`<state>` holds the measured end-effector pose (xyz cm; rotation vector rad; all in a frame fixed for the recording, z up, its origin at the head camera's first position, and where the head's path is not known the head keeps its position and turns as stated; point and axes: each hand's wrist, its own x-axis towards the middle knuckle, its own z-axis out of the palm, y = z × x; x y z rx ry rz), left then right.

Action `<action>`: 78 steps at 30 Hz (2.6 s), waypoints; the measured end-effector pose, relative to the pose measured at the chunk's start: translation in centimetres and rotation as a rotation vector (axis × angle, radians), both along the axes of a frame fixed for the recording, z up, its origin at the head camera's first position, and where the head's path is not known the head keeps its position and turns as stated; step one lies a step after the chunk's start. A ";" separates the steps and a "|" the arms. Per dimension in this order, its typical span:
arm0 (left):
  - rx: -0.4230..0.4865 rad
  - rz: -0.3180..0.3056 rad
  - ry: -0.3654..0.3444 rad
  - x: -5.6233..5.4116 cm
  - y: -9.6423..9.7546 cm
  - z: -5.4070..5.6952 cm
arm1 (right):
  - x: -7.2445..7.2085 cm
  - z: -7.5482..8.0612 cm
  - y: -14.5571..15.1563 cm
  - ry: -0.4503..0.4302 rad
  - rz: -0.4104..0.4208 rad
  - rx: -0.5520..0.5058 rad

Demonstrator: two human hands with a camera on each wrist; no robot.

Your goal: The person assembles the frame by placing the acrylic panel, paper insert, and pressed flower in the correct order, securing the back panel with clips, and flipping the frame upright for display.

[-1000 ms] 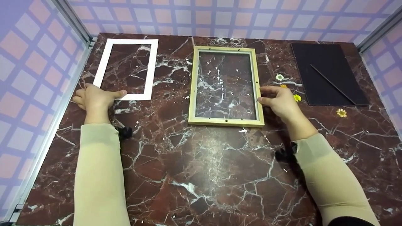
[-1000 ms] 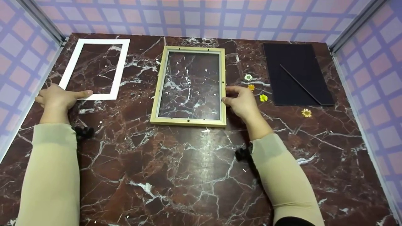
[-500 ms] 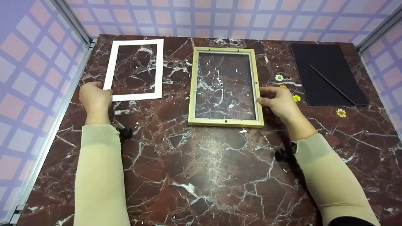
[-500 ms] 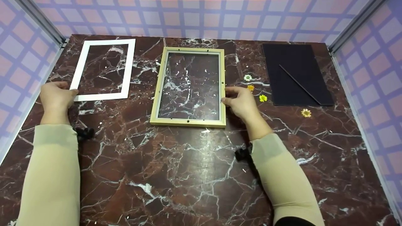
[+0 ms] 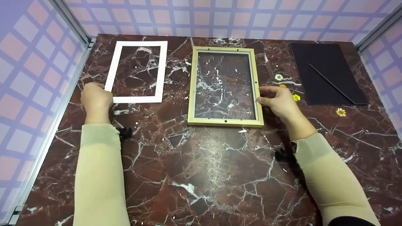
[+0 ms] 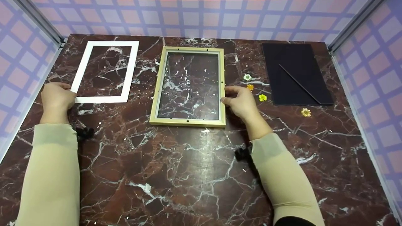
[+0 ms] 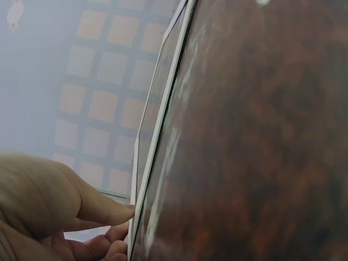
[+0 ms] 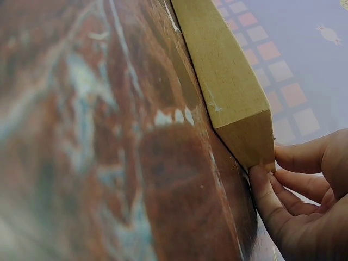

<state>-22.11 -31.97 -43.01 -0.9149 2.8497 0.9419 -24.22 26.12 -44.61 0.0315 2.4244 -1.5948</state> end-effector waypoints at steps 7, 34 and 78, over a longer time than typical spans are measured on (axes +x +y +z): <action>-0.132 -0.122 -0.068 -0.1 0.1 0.3 | -0.1 -0.1 0.0 -0.005 0.000 0.005; 0.914 -0.028 0.248 1.1 -1.2 3.8 | 0.0 -0.1 -0.1 -0.002 0.004 -0.013; 1.275 -0.345 0.197 1.4 14.3 4.1 | 0.9 -0.7 -0.6 -0.023 -0.019 0.019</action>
